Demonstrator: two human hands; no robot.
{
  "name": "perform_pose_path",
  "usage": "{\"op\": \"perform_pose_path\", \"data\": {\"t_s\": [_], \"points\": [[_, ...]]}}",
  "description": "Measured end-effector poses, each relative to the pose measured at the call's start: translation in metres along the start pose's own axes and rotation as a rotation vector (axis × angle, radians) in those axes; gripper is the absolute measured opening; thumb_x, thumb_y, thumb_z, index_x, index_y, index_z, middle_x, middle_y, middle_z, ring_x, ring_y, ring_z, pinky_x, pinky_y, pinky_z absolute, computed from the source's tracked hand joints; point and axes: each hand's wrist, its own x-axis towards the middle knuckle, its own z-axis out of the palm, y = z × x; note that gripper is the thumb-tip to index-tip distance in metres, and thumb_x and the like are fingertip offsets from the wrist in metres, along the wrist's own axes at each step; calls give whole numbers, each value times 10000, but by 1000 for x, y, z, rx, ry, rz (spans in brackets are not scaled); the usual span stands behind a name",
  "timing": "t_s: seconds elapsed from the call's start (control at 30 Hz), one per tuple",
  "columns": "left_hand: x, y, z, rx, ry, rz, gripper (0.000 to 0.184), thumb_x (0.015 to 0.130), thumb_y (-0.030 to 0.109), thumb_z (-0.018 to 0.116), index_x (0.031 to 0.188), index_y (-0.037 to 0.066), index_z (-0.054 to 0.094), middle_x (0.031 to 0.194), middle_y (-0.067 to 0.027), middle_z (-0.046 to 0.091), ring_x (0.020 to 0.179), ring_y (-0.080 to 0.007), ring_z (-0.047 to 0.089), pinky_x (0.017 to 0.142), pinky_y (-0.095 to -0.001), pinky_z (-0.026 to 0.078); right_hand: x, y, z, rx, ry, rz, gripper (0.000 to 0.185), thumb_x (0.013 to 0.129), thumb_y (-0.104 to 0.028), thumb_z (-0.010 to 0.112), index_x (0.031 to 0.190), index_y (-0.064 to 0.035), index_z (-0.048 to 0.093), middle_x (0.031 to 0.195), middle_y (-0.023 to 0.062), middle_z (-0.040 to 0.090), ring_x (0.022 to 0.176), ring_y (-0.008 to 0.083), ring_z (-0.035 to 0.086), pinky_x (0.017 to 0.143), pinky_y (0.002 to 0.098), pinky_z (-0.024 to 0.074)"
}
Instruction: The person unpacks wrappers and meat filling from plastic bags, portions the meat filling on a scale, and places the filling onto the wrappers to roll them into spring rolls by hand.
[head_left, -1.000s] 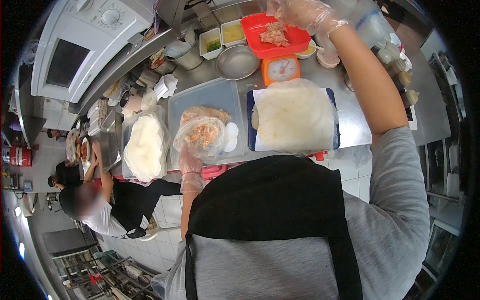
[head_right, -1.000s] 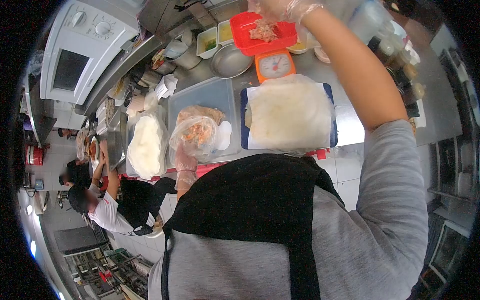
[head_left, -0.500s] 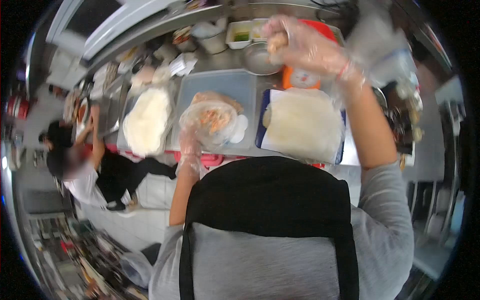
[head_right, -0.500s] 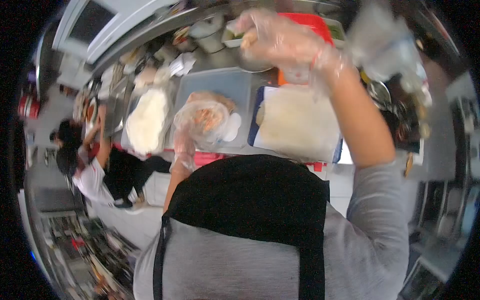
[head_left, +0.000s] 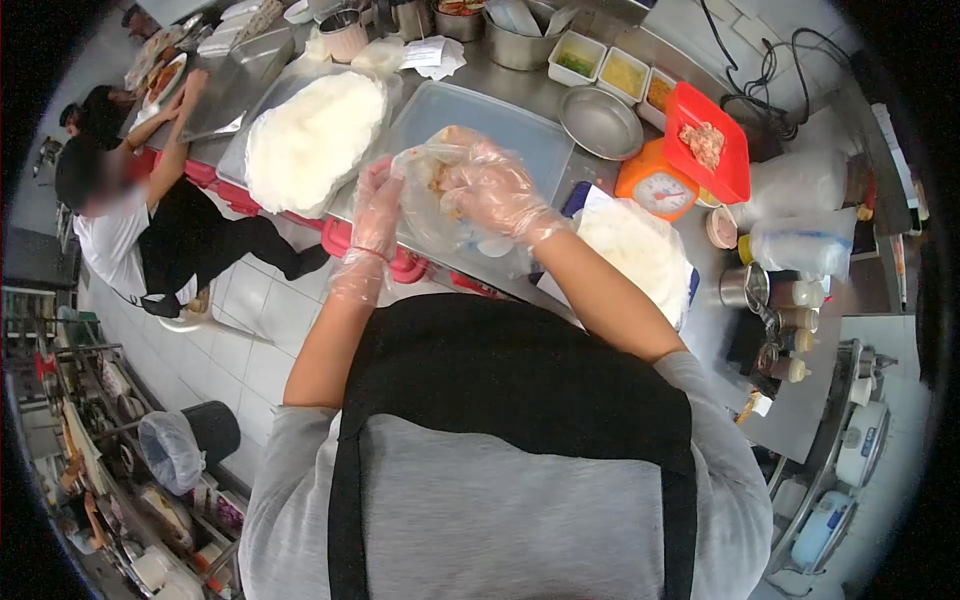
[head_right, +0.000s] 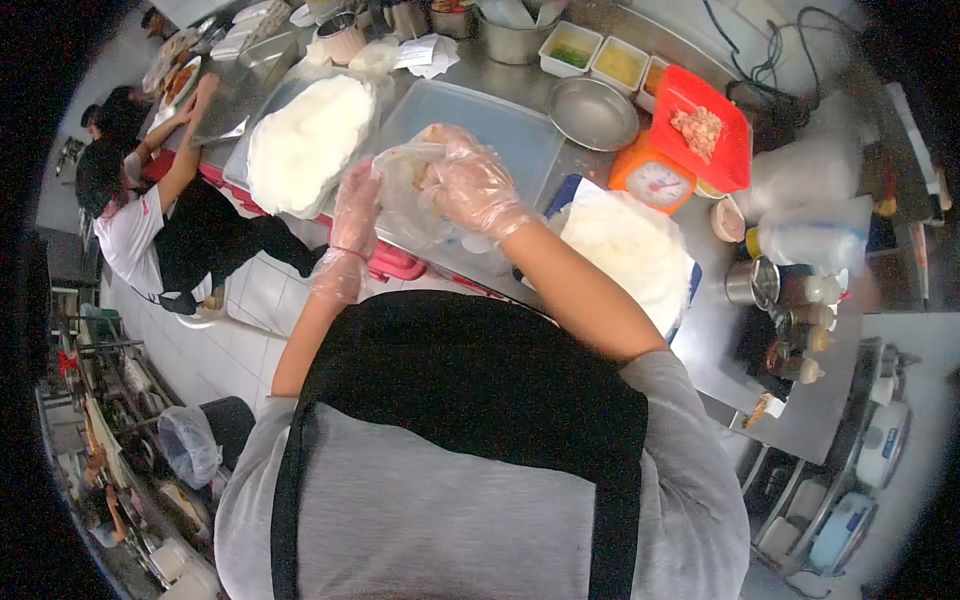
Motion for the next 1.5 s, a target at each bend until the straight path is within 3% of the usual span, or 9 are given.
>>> {"op": "perform_pose_path", "data": {"t_s": [0.1, 0.2, 0.37, 0.67, 0.8, 1.03, 1.17, 1.4, 1.5], "points": [[17, -8, -15, 832, 114, 727, 606, 802, 203, 677, 1336, 66, 426, 1264, -191, 483, 1204, -319, 432, 1025, -441, 335, -7, -2, -37, -12, -54, -147, 137, 778, -124, 627, 898, -69, 666, 1127, 114, 631, 1083, 287, 546, 934, 397, 437], [17, 15, -3, 851, 24, 863, 676, 758, 202, 699, 1359, 64, 420, 1336, -228, 398, 1274, -377, 345, 1072, -460, 269, -35, 3, -108, 125, 192, -50, 172, 790, -170, 637, 932, -82, 681, 1049, 98, 654, 1025, 274, 579, 929, 377, 436], [4, 27, 17, 850, 20, 863, 583, 796, 188, 677, 1327, 67, 468, 1356, -204, 400, 1311, -345, 316, 1088, -455, 266, -64, 27, -230, 89, 590, 464, 335, 765, -140, 670, 1051, 33, 643, 980, 128, 679, 873, 166, 642, 817, 320, 512], [-7, 14, 31, 862, -58, 810, 581, 786, 210, 702, 1325, 138, 495, 1395, -185, 353, 1329, -355, 289, 1097, -464, 239, -43, 216, -239, -611, -220, 514, 356, 732, -183, 684, 1028, 11, 647, 882, 108, 688, 733, 172, 641, 647, 264, 509], [8, 18, 17, 937, -22, 879, 666, 725, 220, 733, 1334, 151, 472, 1387, -221, 357, 1299, -388, 321, 1074, -478, 268, -54, 139, -256, 202, 309, 517, 303, 796, -216, 675, 974, 26, 636, 829, 85, 685, 602, 94, 566, 534, 237, 460], [45, 13, 20, 1262, -163, 828, 565, 731, 274, 724, 1263, 207, 546, 1386, -149, 424, 1250, -375, 404, 1011, -479, 367, -109, 8, -209, 520, 256, 281, 279, 816, -146, 679, 1072, -68, 599, 930, 45, 628, 777, 98, 577, 663, 251, 491], [75, 25, 43, 1093, -375, 394, 331, 846, 214, 592, 1148, 82, 620, 1170, -182, 593, 1070, -329, 563, 945, -407, 425, -137, 35, -153, -202, -467, 111, 386, 777, -122, 661, 1151, -63, 586, 1069, 112, 625, 1025, 272, 592, 876, 398, 476], [141, 15, 68, 987, -328, 876, 304, 936, 272, 435, 1075, 30, 557, 1025, -222, 618, 977, -415, 560, 864, -449, 444, -43, -29, -61, 163, -105, 96, 304, 816, -127, 583, 1105, -34, 601, 1042, 202, 621, 969, 376, 582, 881, 452, 464], [90, 68, 79, 797, -398, 591, 310, 908, 302, 486, 1055, 38, 557, 1018, -208, 621, 995, -414, 555, 858, -449, 443, 4, -30, -21, 274, -114, 212, 399, 826, -173, 589, 1187, -5, 557, 1072, 217, 619, 1029, 390, 560, 918, 439, 437]]}}
